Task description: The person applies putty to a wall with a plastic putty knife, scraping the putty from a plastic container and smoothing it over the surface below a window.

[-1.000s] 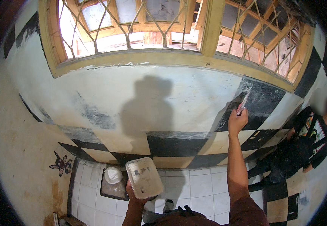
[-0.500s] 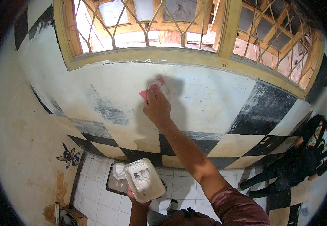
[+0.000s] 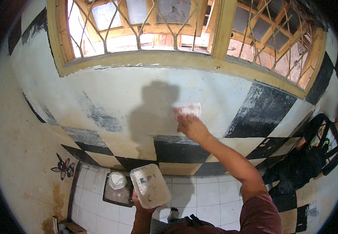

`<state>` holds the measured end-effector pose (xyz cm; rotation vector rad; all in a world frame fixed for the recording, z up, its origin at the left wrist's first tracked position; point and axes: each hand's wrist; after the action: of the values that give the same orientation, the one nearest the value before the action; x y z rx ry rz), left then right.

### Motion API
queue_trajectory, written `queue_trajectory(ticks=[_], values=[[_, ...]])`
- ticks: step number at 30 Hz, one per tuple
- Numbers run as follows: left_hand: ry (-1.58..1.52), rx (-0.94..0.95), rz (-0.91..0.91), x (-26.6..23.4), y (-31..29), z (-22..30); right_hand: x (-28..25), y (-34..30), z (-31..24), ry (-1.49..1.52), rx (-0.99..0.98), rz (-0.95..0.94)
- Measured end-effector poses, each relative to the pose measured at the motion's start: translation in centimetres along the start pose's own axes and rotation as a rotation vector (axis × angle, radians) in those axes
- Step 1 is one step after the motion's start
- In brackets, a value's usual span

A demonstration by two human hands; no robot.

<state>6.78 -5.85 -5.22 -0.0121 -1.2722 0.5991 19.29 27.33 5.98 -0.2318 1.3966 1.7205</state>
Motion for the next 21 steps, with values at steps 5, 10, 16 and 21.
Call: queue_trajectory(ticks=[5,10,16,21], values=[[-0.027,-0.038,0.002,0.0,0.2,0.3,-5.1,4.3,-2.8,0.462,0.275,0.105],[-0.009,0.012,0.007,1.5,0.2,-0.5,-5.7,7.2,2.2,-0.177,0.139,0.078],[-0.009,0.012,0.002,2.5,-0.4,-0.7,2.2,-1.4,-1.9,0.069,0.113,0.062],[0.008,-0.005,0.046,1.3,-0.6,-0.1,-4.1,6.0,-3.0,-0.311,-0.142,0.07]])
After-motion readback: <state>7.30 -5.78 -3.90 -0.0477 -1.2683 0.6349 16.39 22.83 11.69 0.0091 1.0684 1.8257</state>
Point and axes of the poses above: each hand's wrist, its own y-axis towards the middle knuckle, its own x-axis out of the palm, z = x × y, and after that the axes turned 9 degrees about z, right-handed
